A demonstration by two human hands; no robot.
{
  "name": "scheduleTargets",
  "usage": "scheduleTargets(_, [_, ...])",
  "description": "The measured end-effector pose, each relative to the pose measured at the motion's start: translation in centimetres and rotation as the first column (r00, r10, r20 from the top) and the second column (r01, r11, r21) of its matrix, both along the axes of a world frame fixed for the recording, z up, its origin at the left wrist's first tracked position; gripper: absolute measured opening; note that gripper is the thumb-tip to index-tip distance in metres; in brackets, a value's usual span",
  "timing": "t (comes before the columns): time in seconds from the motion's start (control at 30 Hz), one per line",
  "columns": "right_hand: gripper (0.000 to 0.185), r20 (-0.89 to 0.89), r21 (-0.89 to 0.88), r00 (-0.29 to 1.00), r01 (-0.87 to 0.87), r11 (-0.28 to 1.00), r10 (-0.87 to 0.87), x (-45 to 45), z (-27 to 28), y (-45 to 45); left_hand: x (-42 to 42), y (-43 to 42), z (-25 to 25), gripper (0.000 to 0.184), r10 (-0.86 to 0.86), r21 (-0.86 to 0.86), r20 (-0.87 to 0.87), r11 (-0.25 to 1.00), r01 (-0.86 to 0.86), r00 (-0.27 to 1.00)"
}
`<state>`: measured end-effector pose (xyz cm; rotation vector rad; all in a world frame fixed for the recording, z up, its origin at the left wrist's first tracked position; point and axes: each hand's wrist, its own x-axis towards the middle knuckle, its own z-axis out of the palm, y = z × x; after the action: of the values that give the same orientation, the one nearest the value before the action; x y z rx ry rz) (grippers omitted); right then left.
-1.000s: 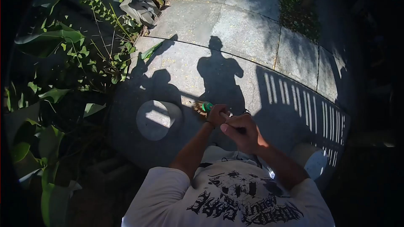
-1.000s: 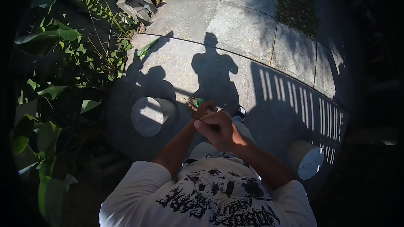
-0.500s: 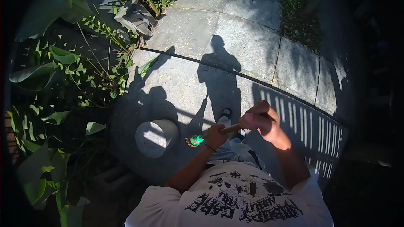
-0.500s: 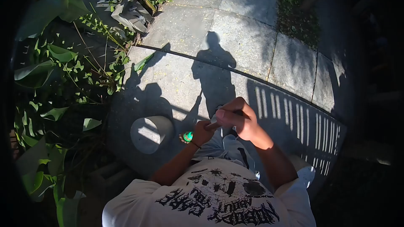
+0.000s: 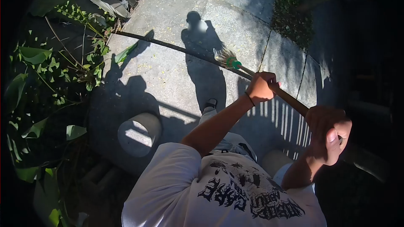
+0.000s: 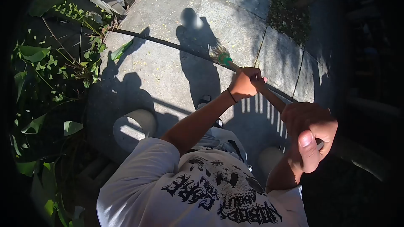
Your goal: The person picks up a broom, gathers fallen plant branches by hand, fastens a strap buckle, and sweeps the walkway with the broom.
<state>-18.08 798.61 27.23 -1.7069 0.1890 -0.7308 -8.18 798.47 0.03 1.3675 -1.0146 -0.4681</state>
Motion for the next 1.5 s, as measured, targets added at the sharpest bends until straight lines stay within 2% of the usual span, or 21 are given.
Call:
scheduleTargets(0.13, [0.032,0.129,0.458,0.985,-0.163,0.874,0.115,0.4,-5.5,-4.1,-1.1,8.8,-3.9,0.026,0.105,0.419,-0.082,0.906,-0.061,0.991])
scheduleTargets(0.2, [0.017,0.092,0.533,0.996,-0.035,0.845,-0.017,1.7,-10.5,-1.7,-1.4,10.7,-8.9,0.027,0.149,0.512,-0.052,0.853,-0.101,0.988])
scheduleTargets(0.27, [0.021,-0.142,0.118,0.987,0.09,0.989,-0.073,2.9,-11.0,1.4,-0.7,7.8,-11.1,0.027,0.169,0.303,-0.135,0.945,-0.121,0.976])
scheduleTargets(0.33, [0.035,-0.34,-0.138,0.938,-0.125,0.983,0.072,3.4,-10.1,1.0,-0.4,1.0,-14.7,0.027,-0.011,0.028,-0.208,0.999,0.017,0.978])
scheduleTargets(0.37, [0.044,-0.354,-0.158,0.934,-0.009,0.987,-0.048,2.7,-9.4,1.1,-0.1,-1.5,-13.0,0.028,-0.125,0.117,-0.16,0.983,0.145,0.979])
scheduleTargets(0.4, [0.044,-0.355,-0.164,0.932,0.017,0.986,-0.076,1.9,-8.3,1.0,-1.5,-4.2,-12.6,0.027,-0.201,-0.003,-0.262,0.978,0.207,0.944])
scheduleTargets(0.47, [0.047,-0.254,-0.243,0.965,0.003,0.97,-0.067,-1.2,-6.1,1.7,-4.0,-6.0,-7.1,0.027,-0.193,-0.108,-0.15,0.978,0.178,0.97])
scheduleTargets(0.53, [0.048,-0.141,-0.196,0.984,0.076,0.978,-0.105,-3.5,-1.5,3.0,-8.1,-5.0,-2.7,0.026,-0.184,-0.16,-0.116,0.973,0.164,0.976])
scheduleTargets(0.67, [0.048,-0.133,0.111,0.988,0.088,0.99,-0.073,-9.4,2.5,1.0,-15.4,3.7,1.4,0.026,-0.356,0.152,-0.246,0.905,0.398,0.902])
scheduleTargets(0.73, [0.021,-0.107,0.363,0.985,0.164,0.917,-0.133,-13.1,-1.5,-0.3,-19.3,7.9,-4.0,0.027,-0.321,0.198,-0.247,0.907,0.372,0.914])
scheduleTargets(0.8, [0.009,-0.313,0.519,0.91,0.403,0.754,-0.271,-14.4,-7.8,0.0,-20.3,10.1,-8.0,0.027,-0.277,0.475,-0.309,0.784,0.4,0.91])
scheduleTargets(0.83, [0.013,-0.267,0.48,0.932,0.348,0.805,-0.243,-14.8,-10.3,0.7,-20.4,10.1,-10.4,0.024,-0.23,0.432,-0.288,0.835,0.34,0.93])
scheduleTargets(0.87, [0.016,-0.304,0.228,0.882,0.433,0.872,-0.359,-14.9,-12.8,1.7,-20.2,9.4,-12.8,0.022,-0.175,0.384,-0.264,0.883,0.269,0.949])
scheduleTargets(0.93, [0.039,-0.35,0.05,0.934,0.096,0.994,-0.073,-12.3,-11.7,1.1,-17.9,4.2,-16.5,0.028,-0.178,0.295,-0.278,0.919,0.261,0.944])
scheduleTargets(1.0, [0.033,-0.263,-0.168,0.961,0.043,0.985,-0.087,-12.3,-11.6,1.0,-16.3,-1.6,-17.4,0.03,-0.34,0.047,-0.297,0.928,0.369,0.892])
scheduleTargets(1.1, [0.033,-0.22,-0.288,0.93,0.226,0.93,-0.294,-13.6,-11.1,2.1,-15.5,-6.4,-11.9,0.033,-0.347,0.044,-0.156,0.933,0.357,0.925])
scheduleTargets(1.27, [0.04,-0.118,-0.265,0.945,0.266,0.927,-0.305,-19.6,-3.5,8.6,-19.2,-2.4,-2.0,0.04,-0.507,-0.111,-0.096,0.86,0.497,0.856])
scheduleTargets(1.33, [0.044,-0.109,-0.169,0.957,0.249,0.954,-0.269,-23.1,-0.3,11.8,-22.0,3.0,1.3,0.044,-0.642,-0.017,-0.01,0.767,0.642,0.767])
scheduleTargets(1.43, [0.045,-0.244,-0.042,0.946,0.209,0.977,-0.212,-28.9,2.3,17.2,-27.5,11.8,2.5,0.036,-0.891,0.084,-0.123,0.43,0.899,0.437])
scheduleTargets(1.47, [0.05,-0.301,0.019,0.925,0.25,0.968,-0.233,-30.9,2.2,19.4,-29.4,14.7,1.5,0.028,-0.926,0.116,-0.021,0.373,0.921,0.378])
scheduleTargets(1.5, [0.054,-0.293,-0.025,0.917,0.275,0.961,-0.27,-31.8,2.7,21.2,-30.6,17.9,0.6,0.022,-0.831,0.28,0.374,0.525,0.804,0.412])
